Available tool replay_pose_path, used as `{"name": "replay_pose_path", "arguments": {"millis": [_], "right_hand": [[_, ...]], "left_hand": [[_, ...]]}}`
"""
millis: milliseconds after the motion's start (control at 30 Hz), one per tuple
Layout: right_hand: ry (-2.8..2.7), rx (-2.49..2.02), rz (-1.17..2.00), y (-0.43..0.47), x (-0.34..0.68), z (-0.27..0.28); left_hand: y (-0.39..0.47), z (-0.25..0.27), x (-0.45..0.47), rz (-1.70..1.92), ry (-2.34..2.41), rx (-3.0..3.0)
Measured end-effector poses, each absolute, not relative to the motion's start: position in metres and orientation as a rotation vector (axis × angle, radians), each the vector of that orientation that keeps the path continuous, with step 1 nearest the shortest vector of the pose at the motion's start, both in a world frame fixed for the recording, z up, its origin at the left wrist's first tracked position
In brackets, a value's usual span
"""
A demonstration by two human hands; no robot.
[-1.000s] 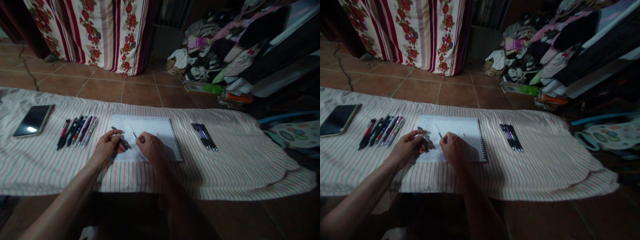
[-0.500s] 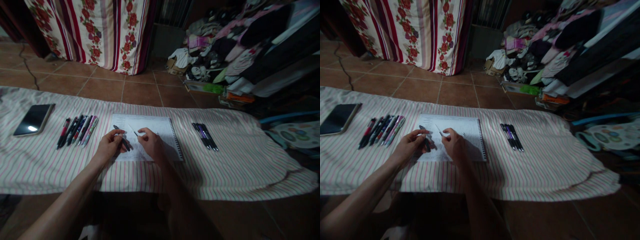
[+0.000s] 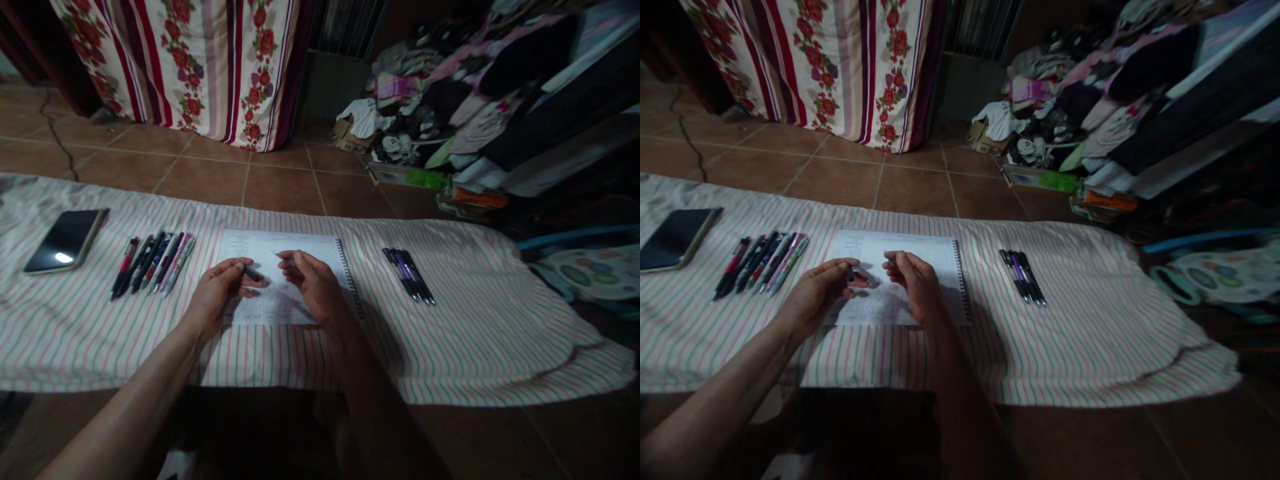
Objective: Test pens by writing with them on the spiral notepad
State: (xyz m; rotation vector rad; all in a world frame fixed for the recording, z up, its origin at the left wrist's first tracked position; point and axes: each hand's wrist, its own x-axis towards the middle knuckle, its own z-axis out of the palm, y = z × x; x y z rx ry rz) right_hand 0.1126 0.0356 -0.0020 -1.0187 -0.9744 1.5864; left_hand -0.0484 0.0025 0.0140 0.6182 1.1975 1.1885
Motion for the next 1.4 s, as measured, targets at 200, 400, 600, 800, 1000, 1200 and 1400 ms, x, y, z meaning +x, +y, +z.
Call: {"name": "replay_pose_path", "arguments": {"millis": [200, 400, 600, 800, 1000, 1200, 1400], "right_hand": [[-0.813, -0.899, 1.618, 0.034, 0.115, 0.007], [-0.863, -0.949, 1.396, 0.034, 0.115, 0.013], [-0.873, -1.043, 1.269, 0.039, 0.121, 0.011], [-0.820, -1.085, 1.146, 0.040, 0.126, 0.013], [-0.735, -1.099, 1.033, 0.042, 0.130, 0.015], [-0.741, -1.107, 0.943, 0.044, 0.135, 0.016], [-0.761, -1.113, 0.876, 0.043, 0.136, 0.013]], "left_hand": [[0.002, 0.019, -0.045, 1.260, 1.037, 0.497], [0.003, 0.016, -0.038, 1.288, 1.044, 0.566], [0.005, 0.011, -0.036, 1.349, 1.188, 0.657], [0.006, 0.005, -0.035, 1.349, 1.341, 0.770], [0.006, 0.003, -0.034, 1.299, 1.365, 0.837], [0.007, 0.005, -0.029, 1.278, 1.402, 0.819], [0.008, -0.001, -0.028, 1.245, 1.422, 0.853]]}}
